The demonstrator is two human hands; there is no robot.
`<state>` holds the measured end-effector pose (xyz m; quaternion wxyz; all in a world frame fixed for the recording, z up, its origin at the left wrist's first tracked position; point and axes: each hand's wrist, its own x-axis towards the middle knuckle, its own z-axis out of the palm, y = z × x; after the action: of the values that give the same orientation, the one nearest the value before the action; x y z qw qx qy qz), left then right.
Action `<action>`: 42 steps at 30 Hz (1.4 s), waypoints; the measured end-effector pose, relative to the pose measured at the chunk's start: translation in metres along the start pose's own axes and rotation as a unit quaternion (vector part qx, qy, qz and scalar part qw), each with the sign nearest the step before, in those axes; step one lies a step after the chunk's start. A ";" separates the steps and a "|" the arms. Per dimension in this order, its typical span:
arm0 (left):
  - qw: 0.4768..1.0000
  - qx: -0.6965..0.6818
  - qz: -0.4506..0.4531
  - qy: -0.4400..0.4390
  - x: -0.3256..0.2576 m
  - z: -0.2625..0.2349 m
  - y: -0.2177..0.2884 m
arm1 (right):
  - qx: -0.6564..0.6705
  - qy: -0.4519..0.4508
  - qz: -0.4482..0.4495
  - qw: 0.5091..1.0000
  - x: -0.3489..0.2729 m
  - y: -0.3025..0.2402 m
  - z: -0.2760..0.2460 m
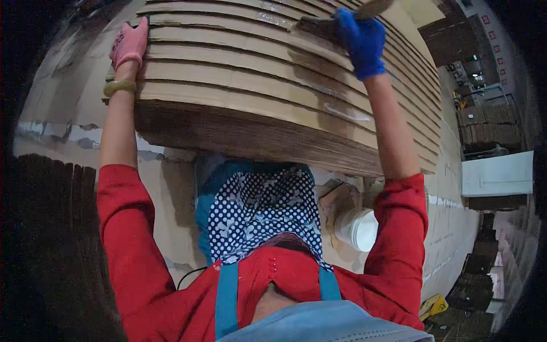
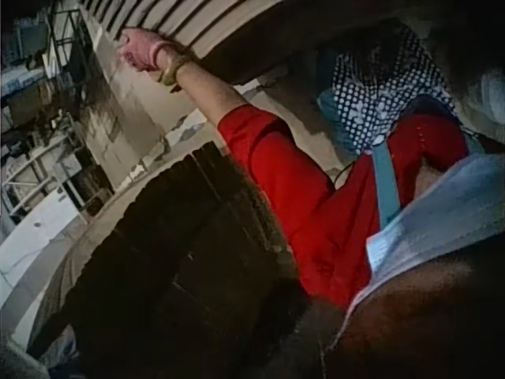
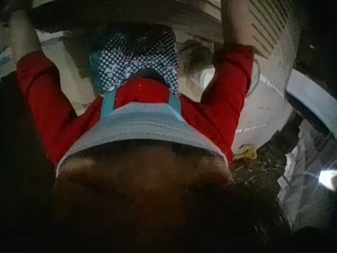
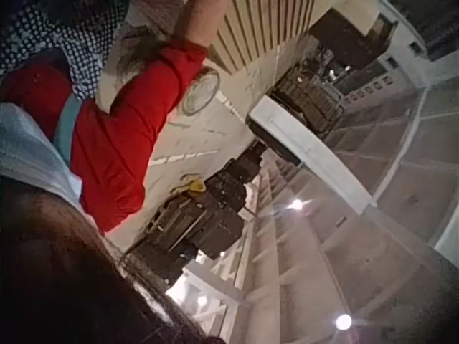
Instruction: Applying glue or varnish to the edges of a stack of curved wooden planks using a brush.
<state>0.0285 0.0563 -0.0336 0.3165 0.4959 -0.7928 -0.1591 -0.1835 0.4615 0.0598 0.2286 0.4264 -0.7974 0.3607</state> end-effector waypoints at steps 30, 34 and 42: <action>0.996 -0.089 0.027 0.010 -0.007 -0.009 0.000 | -0.096 -0.041 -0.045 0.993 0.012 -0.101 0.040; 0.998 -0.066 -0.016 0.008 -0.021 -0.019 0.016 | -0.174 0.039 -0.045 0.983 0.062 -0.075 0.071; 0.999 -0.048 -0.021 -0.013 -0.017 -0.020 0.011 | 0.102 -0.143 -0.070 0.982 -0.092 -0.134 0.029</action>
<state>0.0395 0.0780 -0.0179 0.3264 0.4947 -0.7776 -0.2099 -0.0231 0.4360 0.0303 0.0923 0.5498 -0.7491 0.3579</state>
